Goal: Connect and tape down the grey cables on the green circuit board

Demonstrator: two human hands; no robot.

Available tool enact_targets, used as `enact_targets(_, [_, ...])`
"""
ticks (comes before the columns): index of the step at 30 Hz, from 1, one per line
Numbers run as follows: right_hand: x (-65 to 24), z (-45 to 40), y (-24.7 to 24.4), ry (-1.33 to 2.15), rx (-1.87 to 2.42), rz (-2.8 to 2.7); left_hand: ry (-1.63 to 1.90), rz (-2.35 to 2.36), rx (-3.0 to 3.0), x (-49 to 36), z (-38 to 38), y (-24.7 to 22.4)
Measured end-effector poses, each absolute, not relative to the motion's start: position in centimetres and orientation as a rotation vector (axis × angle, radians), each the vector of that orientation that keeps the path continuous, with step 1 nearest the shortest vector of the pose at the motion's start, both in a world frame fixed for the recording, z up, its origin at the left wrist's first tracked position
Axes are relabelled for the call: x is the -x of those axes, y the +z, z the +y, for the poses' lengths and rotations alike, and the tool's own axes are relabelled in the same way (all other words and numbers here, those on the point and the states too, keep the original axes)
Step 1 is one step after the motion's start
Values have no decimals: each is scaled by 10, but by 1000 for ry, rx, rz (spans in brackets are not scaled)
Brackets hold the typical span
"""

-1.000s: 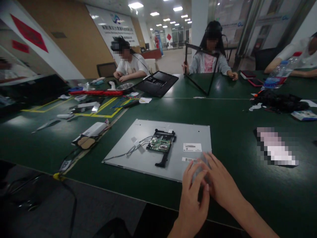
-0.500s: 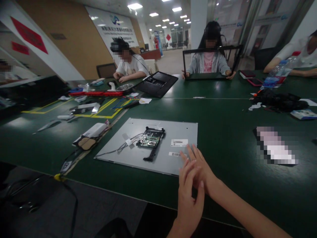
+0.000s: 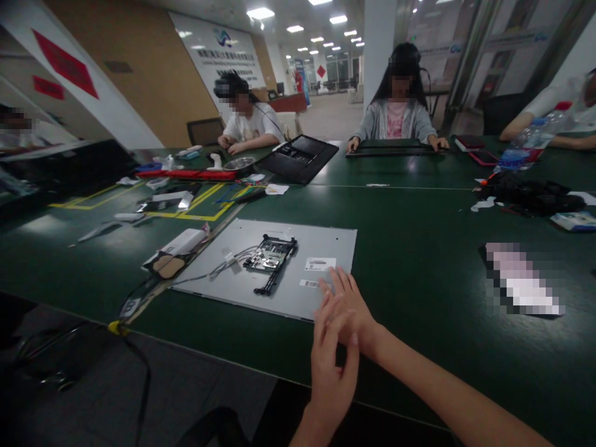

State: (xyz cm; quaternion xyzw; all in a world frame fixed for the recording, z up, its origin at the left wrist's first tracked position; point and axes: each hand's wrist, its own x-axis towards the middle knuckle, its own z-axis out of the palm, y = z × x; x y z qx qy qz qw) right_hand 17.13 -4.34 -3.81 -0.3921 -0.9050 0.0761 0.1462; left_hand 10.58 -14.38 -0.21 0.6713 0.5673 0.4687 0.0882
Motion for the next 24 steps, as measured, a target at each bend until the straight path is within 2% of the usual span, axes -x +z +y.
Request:
enact_targets(4, [-171,-46,-26,298,1092,-2599,1277,1957,-2185,-41,-111,13])
enact_targets(10, [-172,-47,-11,429,1149,-2618,484,2334,-2274,44,-54,19])
enact_targets(13, [-173,-48,-10,456,1153,-2610,229,2370,-2253,60,-39,11])
enact_targets(24, [-173,-46,-15,454,1142,-2600,19,2412,-2275,88,-1,4])
